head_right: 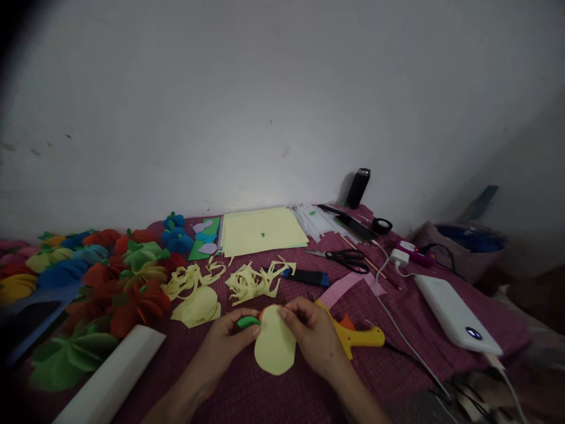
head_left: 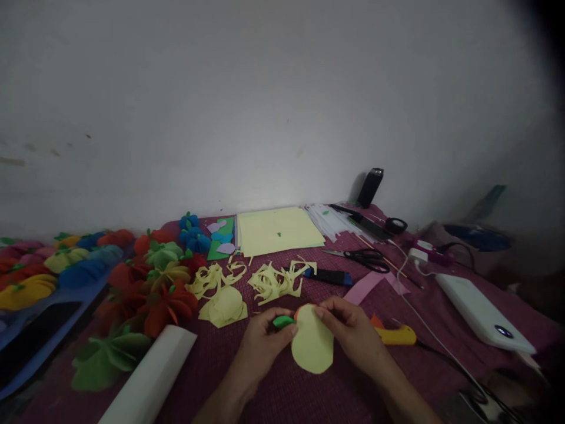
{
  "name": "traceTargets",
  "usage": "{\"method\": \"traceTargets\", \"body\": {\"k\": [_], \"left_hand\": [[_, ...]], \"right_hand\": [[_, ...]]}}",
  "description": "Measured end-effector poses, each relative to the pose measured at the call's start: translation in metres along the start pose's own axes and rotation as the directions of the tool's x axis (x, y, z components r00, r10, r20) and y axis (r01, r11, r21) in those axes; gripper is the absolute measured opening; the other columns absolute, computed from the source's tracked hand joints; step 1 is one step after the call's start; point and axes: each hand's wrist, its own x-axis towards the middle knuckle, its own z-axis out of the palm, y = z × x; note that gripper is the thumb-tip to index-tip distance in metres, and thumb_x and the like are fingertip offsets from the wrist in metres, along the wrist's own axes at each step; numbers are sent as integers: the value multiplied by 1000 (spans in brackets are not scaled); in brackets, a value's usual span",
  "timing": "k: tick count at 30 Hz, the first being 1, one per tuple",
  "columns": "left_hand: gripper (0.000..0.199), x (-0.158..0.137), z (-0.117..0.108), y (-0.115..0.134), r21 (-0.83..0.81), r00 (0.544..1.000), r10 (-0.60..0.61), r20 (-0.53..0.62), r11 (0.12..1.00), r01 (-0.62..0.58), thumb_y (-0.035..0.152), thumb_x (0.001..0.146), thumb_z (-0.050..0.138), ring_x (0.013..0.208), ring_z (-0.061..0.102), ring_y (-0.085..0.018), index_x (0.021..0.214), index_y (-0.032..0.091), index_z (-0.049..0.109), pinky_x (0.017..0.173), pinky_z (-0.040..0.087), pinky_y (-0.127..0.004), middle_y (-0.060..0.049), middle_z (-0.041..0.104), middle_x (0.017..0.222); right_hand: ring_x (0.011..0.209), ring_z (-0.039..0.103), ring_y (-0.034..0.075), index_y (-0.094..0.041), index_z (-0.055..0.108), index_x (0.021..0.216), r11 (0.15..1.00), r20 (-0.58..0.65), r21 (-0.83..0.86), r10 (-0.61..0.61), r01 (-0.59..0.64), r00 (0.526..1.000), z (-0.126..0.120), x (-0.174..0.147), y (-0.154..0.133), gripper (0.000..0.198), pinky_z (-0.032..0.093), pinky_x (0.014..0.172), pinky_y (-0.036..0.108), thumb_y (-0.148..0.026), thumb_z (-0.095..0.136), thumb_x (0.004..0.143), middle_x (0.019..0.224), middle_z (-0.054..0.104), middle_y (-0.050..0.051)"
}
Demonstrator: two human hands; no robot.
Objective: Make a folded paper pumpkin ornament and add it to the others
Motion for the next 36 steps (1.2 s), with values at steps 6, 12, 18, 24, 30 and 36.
{"method": "traceTargets", "body": {"k": [6,12,18,24,30,36], "left_hand": [[23,2,0,-6,107,999,40,-36,994,-36,35,64,71,56,42,-9,65,13,66,54,33,-21,3,55,58],[23,0,-2,-2,24,993,30,-114,999,-27,38,65,71,59,46,-10,66,15,66,57,36,-21,3,58,61],[30,0,-1,-5,25,998,5,-57,1000,-3,42,64,71,62,50,-13,73,14,69,60,40,-23,-1,62,67],[31,-1,-2,-3,21,998,-20,-67,1000,21,43,63,72,62,51,-13,74,14,68,60,40,-23,-1,63,68],[33,0,-3,-4,28,998,9,-58,1000,-8,44,61,73,52,42,-8,61,13,63,51,32,-20,3,53,53],[31,-2,0,-5,-20,1000,1,-19,1000,-1,42,62,74,57,48,-10,72,14,67,55,37,-21,2,60,61]], "right_hand": [[59,47,11,-16,60,72,1000,37,25,17,-18,999,5,-5,-1,28,37,52,21,-42,54,82,64,54,-1],[65,54,14,-16,63,81,981,143,174,65,-90,987,11,-13,2,30,43,59,24,-45,58,80,74,63,2],[60,52,13,-15,61,69,985,132,153,61,-82,989,12,-13,7,32,40,55,23,-46,57,80,66,61,0],[56,45,11,-16,57,66,996,83,82,39,-46,996,11,-13,7,33,37,53,22,-46,56,81,60,52,-3],[57,45,11,-17,60,70,999,146,-34,35,-30,989,7,-14,4,30,35,51,21,-44,55,82,62,53,-3],[55,41,10,-17,54,64,999,94,-53,9,-4,996,7,-13,2,31,31,50,20,-42,56,82,58,47,-4]]}}
